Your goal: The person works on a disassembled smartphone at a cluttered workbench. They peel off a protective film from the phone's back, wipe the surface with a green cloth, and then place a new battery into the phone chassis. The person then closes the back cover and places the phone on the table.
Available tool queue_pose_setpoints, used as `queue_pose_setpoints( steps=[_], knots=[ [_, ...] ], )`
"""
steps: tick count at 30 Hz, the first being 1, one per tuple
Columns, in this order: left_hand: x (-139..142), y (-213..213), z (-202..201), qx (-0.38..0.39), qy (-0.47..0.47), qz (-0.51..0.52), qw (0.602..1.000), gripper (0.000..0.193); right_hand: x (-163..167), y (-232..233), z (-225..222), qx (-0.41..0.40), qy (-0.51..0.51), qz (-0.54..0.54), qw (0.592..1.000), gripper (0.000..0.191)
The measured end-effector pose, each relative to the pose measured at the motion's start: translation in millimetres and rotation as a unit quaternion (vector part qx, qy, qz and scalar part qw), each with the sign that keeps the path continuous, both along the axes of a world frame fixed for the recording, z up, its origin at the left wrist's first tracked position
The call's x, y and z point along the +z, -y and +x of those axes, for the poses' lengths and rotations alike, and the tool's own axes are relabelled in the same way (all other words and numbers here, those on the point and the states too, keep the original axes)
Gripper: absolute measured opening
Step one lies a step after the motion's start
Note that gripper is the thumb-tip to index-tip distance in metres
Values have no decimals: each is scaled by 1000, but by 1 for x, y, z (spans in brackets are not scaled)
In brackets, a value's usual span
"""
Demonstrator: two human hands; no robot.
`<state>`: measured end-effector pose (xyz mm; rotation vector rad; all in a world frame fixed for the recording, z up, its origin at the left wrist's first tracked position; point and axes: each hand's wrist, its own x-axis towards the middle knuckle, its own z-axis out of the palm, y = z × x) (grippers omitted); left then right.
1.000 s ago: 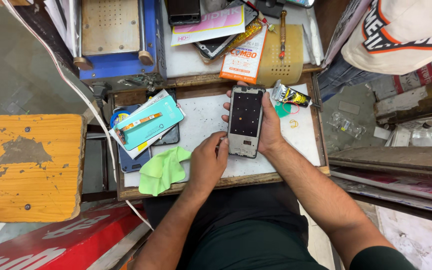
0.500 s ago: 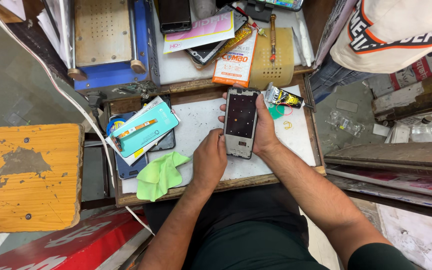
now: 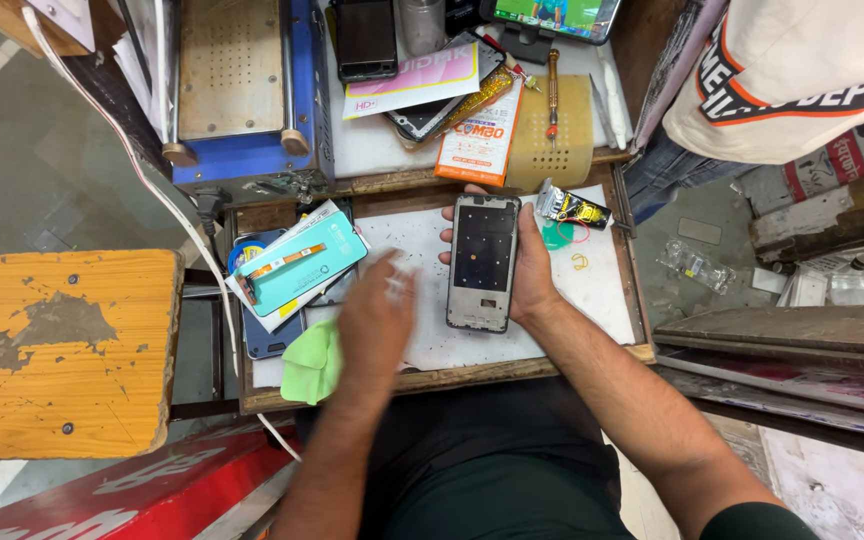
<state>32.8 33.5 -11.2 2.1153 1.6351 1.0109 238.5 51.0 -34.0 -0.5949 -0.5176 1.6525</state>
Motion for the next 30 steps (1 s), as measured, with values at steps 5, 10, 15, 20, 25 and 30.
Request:
queue_pose_setpoints(
  steps=[5, 10, 15, 20, 25, 30],
  knots=[
    [42, -43, -86, 16, -259, -47, 965, 61, -1, -3, 0, 1, 18, -13, 1000, 75],
    [54, -54, -93, 2, -365, -154, 918, 83, -2, -5, -3, -3, 40, -23, 999, 70],
    [54, -55, -89, 2, -360, -163, 919, 91, -6, -7, -3, 11, 34, -14, 999, 69],
    [53, -60, -91, 2, -363, -178, 915, 96, -8, -9, -3, 27, 39, -18, 999, 69],
    [57, -62, -93, -32, -380, -131, 915, 98, -5, -7, -4, 46, 41, -17, 998, 71],
    [65, -58, -88, -34, -370, -192, 908, 92, -6, -7, -3, 93, 29, -5, 995, 76]
  ],
)
